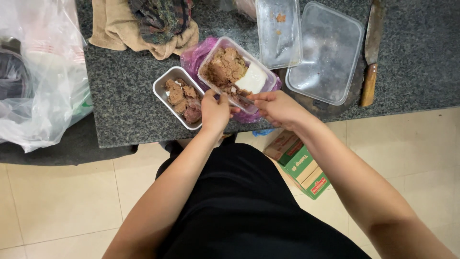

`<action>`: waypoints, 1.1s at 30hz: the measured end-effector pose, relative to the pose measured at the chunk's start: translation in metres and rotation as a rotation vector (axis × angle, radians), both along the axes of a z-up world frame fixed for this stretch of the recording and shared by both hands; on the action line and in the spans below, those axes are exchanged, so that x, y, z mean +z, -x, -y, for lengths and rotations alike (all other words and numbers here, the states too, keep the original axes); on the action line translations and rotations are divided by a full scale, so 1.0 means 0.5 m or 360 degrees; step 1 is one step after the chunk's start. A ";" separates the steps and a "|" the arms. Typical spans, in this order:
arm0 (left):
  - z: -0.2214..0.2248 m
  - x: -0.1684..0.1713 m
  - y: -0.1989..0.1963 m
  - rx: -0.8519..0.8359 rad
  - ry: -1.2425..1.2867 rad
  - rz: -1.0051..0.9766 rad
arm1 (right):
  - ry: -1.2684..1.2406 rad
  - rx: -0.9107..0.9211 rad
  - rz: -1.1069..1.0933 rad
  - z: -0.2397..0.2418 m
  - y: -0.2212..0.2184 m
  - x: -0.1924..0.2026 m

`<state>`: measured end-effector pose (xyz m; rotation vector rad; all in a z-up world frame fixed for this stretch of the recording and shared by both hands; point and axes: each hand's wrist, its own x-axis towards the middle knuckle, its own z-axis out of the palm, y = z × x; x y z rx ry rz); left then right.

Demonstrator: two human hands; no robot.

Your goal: The person uses a spoon to transfer portions of meat and rice from a large plastic container into a smaller container on a kitchen counter.

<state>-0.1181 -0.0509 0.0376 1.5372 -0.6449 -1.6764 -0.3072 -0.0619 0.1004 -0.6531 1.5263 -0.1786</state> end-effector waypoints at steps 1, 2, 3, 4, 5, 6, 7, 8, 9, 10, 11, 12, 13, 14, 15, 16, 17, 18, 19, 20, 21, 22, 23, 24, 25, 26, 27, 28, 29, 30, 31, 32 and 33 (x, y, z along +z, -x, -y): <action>-0.003 0.006 -0.004 0.0000 -0.0004 0.0003 | -0.0004 0.0000 0.0003 0.001 -0.006 0.014; -0.006 0.011 -0.008 -0.0027 -0.0015 -0.0007 | -0.0011 -0.0004 -0.0038 0.002 -0.013 0.028; -0.005 0.017 -0.010 -0.0056 -0.0022 -0.0021 | -0.0014 -0.0009 -0.0083 0.006 -0.018 0.043; -0.008 0.018 -0.013 -0.0058 -0.0022 -0.0020 | -0.0015 -0.0011 -0.0082 0.002 -0.018 0.047; -0.012 0.019 -0.014 -0.0071 -0.0040 -0.0073 | -0.0020 -0.0043 -0.0077 -0.001 -0.019 0.051; -0.015 0.019 -0.017 -0.0085 -0.0058 -0.0127 | -0.0025 -0.0076 -0.0071 -0.004 -0.020 0.055; -0.020 0.026 -0.023 -0.0075 -0.0060 -0.0124 | -0.0027 -0.0066 -0.0068 -0.008 -0.020 0.056; -0.024 0.032 -0.029 -0.0084 -0.0076 -0.0173 | -0.0011 -0.0083 -0.0068 -0.012 -0.020 0.057; -0.029 0.038 -0.033 -0.0095 -0.0092 -0.0224 | 0.0005 -0.0101 -0.0070 -0.018 -0.018 0.059; -0.034 0.049 -0.043 -0.0086 -0.0094 -0.0223 | 0.0003 -0.0092 -0.0069 -0.021 -0.022 0.070; -0.038 0.060 -0.052 -0.0150 -0.0140 -0.0187 | -0.0001 -0.0118 -0.0037 -0.024 -0.025 0.082; -0.042 0.072 -0.061 -0.0213 -0.0186 -0.0151 | -0.0004 -0.0144 -0.0005 -0.028 -0.028 0.094; -0.051 0.079 -0.073 -0.0202 -0.0190 -0.0150 | -0.0009 -0.0134 -0.0003 -0.031 -0.030 0.105; -0.060 0.086 -0.085 -0.0230 -0.0116 -0.0085 | 0.0026 -0.0138 0.0041 -0.035 -0.033 0.116; -0.067 0.093 -0.100 -0.0256 -0.0037 -0.0014 | 0.0065 -0.0141 0.0089 -0.036 -0.037 0.126; -0.074 0.097 -0.116 -0.0246 -0.0037 -0.0007 | 0.0065 -0.0130 0.0097 -0.033 -0.050 0.136; -0.082 0.101 -0.128 -0.0253 0.0028 0.0102 | 0.0166 -0.0138 0.0053 -0.033 -0.058 0.148; -0.091 0.105 -0.140 -0.0261 0.0094 0.0211 | 0.0268 -0.0147 0.0009 -0.032 -0.067 0.160; -0.097 0.086 -0.151 -0.0254 0.0097 0.0210 | 0.0272 -0.0140 0.0008 -0.035 -0.071 0.152; -0.103 0.066 -0.163 -0.0111 0.0294 0.0385 | 0.0520 -0.0019 0.0000 -0.038 -0.076 0.143; -0.112 0.048 -0.179 0.0033 0.0486 0.0567 | 0.0763 0.0105 0.0004 -0.043 -0.084 0.133; -0.113 0.029 -0.189 0.0040 0.0485 0.0573 | 0.0763 0.0112 0.0010 -0.045 -0.110 0.139; -0.114 0.009 -0.200 0.0208 0.0462 0.0542 | 0.0837 0.0162 -0.0042 -0.048 -0.136 0.145; -0.114 -0.011 -0.209 0.0376 0.0440 0.0511 | 0.0910 0.0211 -0.0094 -0.051 -0.161 0.151; -0.113 -0.020 -0.212 0.0382 0.0441 0.0513 | 0.0912 0.0216 -0.0091 -0.063 -0.185 0.126; -0.113 -0.028 -0.214 0.0399 0.0411 0.0490 | 0.1336 0.0313 -0.0279 -0.076 -0.208 0.101; -0.112 -0.037 -0.218 0.0416 0.0381 0.0468 | 0.1760 0.0412 -0.0463 -0.089 -0.232 0.076; -0.111 -0.035 -0.218 0.0421 0.0382 0.0473 | 0.1763 0.0415 -0.0456 -0.098 -0.243 0.045; -0.111 -0.032 -0.216 0.0423 0.0228 0.0401 | 0.1580 0.0646 -0.0632 -0.108 -0.252 0.015; -0.111 -0.030 -0.213 0.0421 0.0075 0.0327 | 0.1387 0.0872 -0.0801 -0.119 -0.261 -0.016; -0.110 -0.037 -0.214 0.0424 0.0077 0.0326 | 0.1390 0.0874 -0.0801 -0.126 -0.258 -0.022; -0.110 -0.044 -0.215 0.0411 0.0098 0.0282 | 0.1470 0.0925 -0.0815 -0.133 -0.256 -0.028; -0.110 -0.050 -0.218 0.0404 0.0116 0.0243 | 0.1551 0.0979 -0.0820 -0.141 -0.256 -0.035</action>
